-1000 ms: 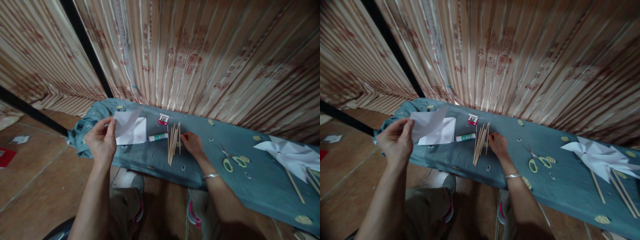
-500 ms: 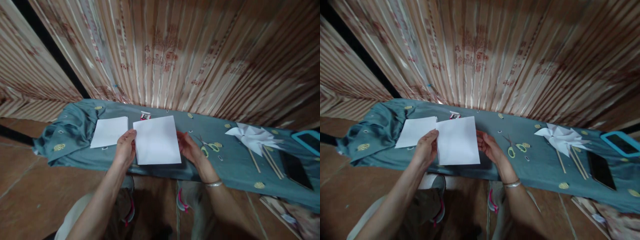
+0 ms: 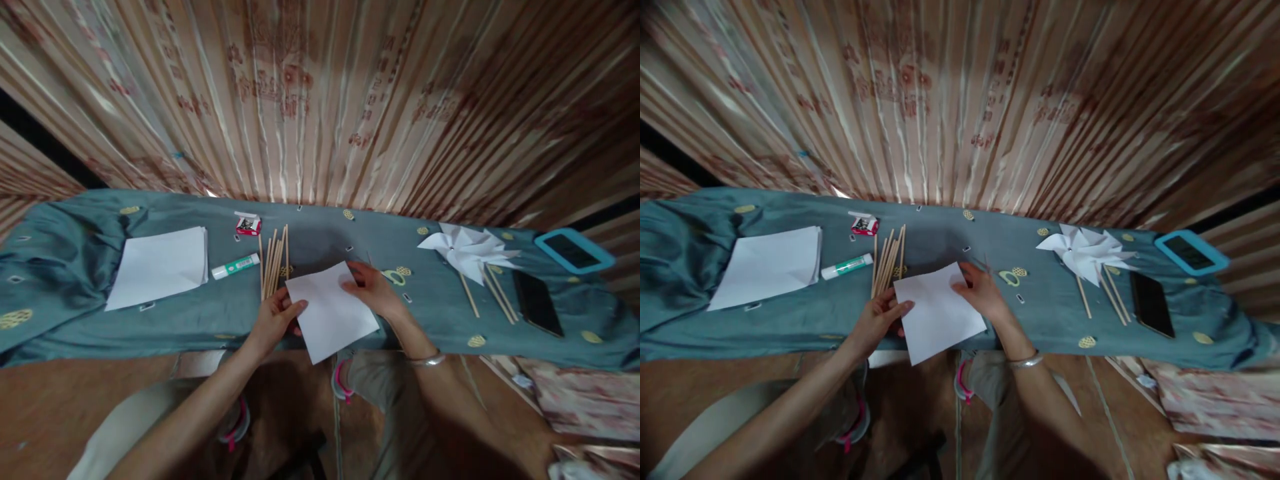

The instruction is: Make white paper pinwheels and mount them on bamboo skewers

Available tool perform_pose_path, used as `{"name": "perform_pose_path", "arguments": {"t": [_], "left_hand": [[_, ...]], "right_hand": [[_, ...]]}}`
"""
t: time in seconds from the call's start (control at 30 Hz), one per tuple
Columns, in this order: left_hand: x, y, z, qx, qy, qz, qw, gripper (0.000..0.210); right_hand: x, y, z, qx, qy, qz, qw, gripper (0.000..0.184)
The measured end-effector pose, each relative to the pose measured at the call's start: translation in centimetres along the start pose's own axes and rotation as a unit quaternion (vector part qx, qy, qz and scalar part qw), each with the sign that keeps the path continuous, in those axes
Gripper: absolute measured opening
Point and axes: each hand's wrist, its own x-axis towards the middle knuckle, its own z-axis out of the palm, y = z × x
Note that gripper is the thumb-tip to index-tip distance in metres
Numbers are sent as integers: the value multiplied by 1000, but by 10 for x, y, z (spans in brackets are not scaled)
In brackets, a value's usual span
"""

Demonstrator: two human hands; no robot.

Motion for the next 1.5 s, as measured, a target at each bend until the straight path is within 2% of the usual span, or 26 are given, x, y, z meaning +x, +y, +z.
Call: {"name": "perform_pose_path", "arguments": {"t": [0.07,0.1,0.13,0.2,0.27,0.33,0.4,0.5,0.57,0.63,0.7,0.77,0.83,0.87,0.9,0.97,1.03,1.1,1.17,1.23,1.3,1.4,1.43,1.5], "left_hand": [[2,-5,0,13,-4,5,1000,57],[3,-6,-1,13,2,8,1000,61],[4,-7,-2,10,12,9,1000,66],[4,-8,-3,-2,34,7,999,81],[1,-8,-4,-18,43,0,999,93],[-3,-7,-5,-30,41,-10,999,98],[-9,-6,-6,-33,37,-18,999,99],[-16,-2,-12,-15,24,-24,999,96],[-20,1,-18,28,4,-10,1000,88],[-23,4,-24,117,-7,53,992,65],[-24,3,-28,263,-6,164,951,37],[-23,-1,-28,405,-28,292,866,23],[-19,-8,-24,494,-78,396,770,30],[-17,-12,-21,523,-99,426,731,36],[-15,-16,-17,552,-115,442,698,40],[-11,-25,-11,601,-129,444,652,48],[-8,-32,-6,633,-130,436,626,53],[-8,-36,-4,647,-127,435,614,54],[-9,-37,-4,647,-129,440,609,54],[-10,-34,-6,634,-120,448,619,55],[-12,-26,-12,603,-87,448,654,53],[-13,-11,-24,548,-16,392,739,46],[-13,-7,-28,543,-10,355,761,39],[-13,-2,-35,535,-23,311,785,25]], "right_hand": [[-8,-2,-3,-101,59,-61,991,54],[-14,-4,-4,-137,70,-100,983,58],[-22,-7,-3,-159,54,-137,976,63],[-39,-11,1,-189,-29,-180,965,79],[-56,-13,9,-218,-117,-199,948,103],[-68,-12,19,-246,-159,-214,932,113],[-75,-8,26,-262,-159,-225,925,98],[-74,-1,28,-237,-136,-225,935,56],[-69,1,26,-196,-106,-185,957,43],[-63,1,23,-151,-68,-120,979,38],[-56,3,22,-112,-40,-75,990,39],[-50,6,23,-88,-22,-65,994,39],[-45,10,24,-72,-5,-66,995,37],[-42,12,25,-65,3,-66,996,36],[-40,14,26,-58,9,-65,996,35],[-37,16,26,-45,9,-65,997,36],[-34,16,24,-37,-17,-66,997,35],[-33,15,20,-36,-70,-59,995,34],[-34,13,16,-48,-115,-50,991,32],[-35,11,12,-64,-128,-45,989,32],[-37,9,9,-78,-131,-43,987,31],[-40,5,6,-82,-144,-39,985,28],[-40,3,5,-76,-152,-37,985,27],[-41,0,4,-57,-169,-28,984,23]]}}
